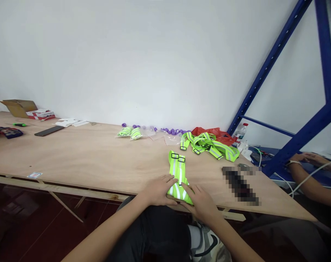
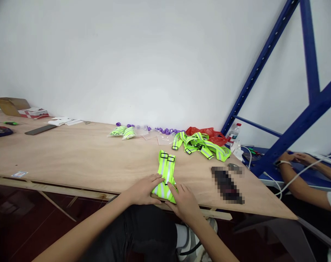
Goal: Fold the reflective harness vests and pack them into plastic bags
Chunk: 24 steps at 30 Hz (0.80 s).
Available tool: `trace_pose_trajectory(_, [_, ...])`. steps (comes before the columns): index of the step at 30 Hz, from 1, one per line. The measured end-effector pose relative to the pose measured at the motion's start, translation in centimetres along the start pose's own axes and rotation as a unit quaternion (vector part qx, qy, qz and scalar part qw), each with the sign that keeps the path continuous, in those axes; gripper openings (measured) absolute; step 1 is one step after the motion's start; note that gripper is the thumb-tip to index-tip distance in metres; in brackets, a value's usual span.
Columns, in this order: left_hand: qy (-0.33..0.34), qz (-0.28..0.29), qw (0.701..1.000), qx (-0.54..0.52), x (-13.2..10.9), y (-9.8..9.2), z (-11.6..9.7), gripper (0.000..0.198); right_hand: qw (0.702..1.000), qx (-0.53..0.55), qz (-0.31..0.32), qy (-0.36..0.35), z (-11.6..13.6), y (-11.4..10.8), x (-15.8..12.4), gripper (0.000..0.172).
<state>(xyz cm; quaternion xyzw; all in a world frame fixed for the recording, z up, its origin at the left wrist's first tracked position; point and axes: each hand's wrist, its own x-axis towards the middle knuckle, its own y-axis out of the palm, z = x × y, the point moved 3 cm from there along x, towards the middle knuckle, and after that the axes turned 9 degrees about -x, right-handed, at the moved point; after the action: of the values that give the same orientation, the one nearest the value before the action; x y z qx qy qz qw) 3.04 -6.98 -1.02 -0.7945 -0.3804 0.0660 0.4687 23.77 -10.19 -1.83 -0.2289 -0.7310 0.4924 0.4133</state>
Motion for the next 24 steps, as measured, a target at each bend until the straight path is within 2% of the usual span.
trace_pose_trajectory(5, [0.003,0.007,1.0,-0.013,0.6,0.5,-0.7,0.073,1.0,-0.011,-0.003,-0.002,-0.1,-0.5,-1.0,0.05])
trace_pose_trajectory(8, [-0.044,-0.01,0.998,-0.033,-0.3,0.5,-1.1,0.059,1.0,0.018,0.004,0.005,-0.3,-0.8,-1.0,0.048])
trace_pose_trajectory(10, [-0.074,-0.021,0.996,-0.042,-0.9,0.5,-1.1,0.056,0.999,0.041,0.007,0.017,-0.7,-0.8,-0.9,0.04])
trace_pose_trajectory(14, [-0.098,-0.027,0.994,-0.05,-1.1,0.4,-0.8,0.049,0.993,0.108,0.015,0.038,-1.5,-0.8,0.1,0.029])
trace_pose_trajectory(18, [-0.121,-0.035,0.991,-0.043,-0.4,-0.1,-0.6,0.044,0.964,0.251,-0.005,0.092,-1.9,-0.7,1.8,0.025])
trace_pose_trajectory(21, [-0.139,-0.044,0.989,-0.028,-0.1,-0.2,-0.8,0.043,0.933,0.334,-0.036,0.131,-1.7,-0.4,3.0,0.035])
trace_pose_trajectory(24, [-0.166,-0.049,0.985,-0.008,0.2,-0.4,-1.0,0.043,0.915,0.364,-0.059,0.164,-1.3,0.0,4.0,0.041])
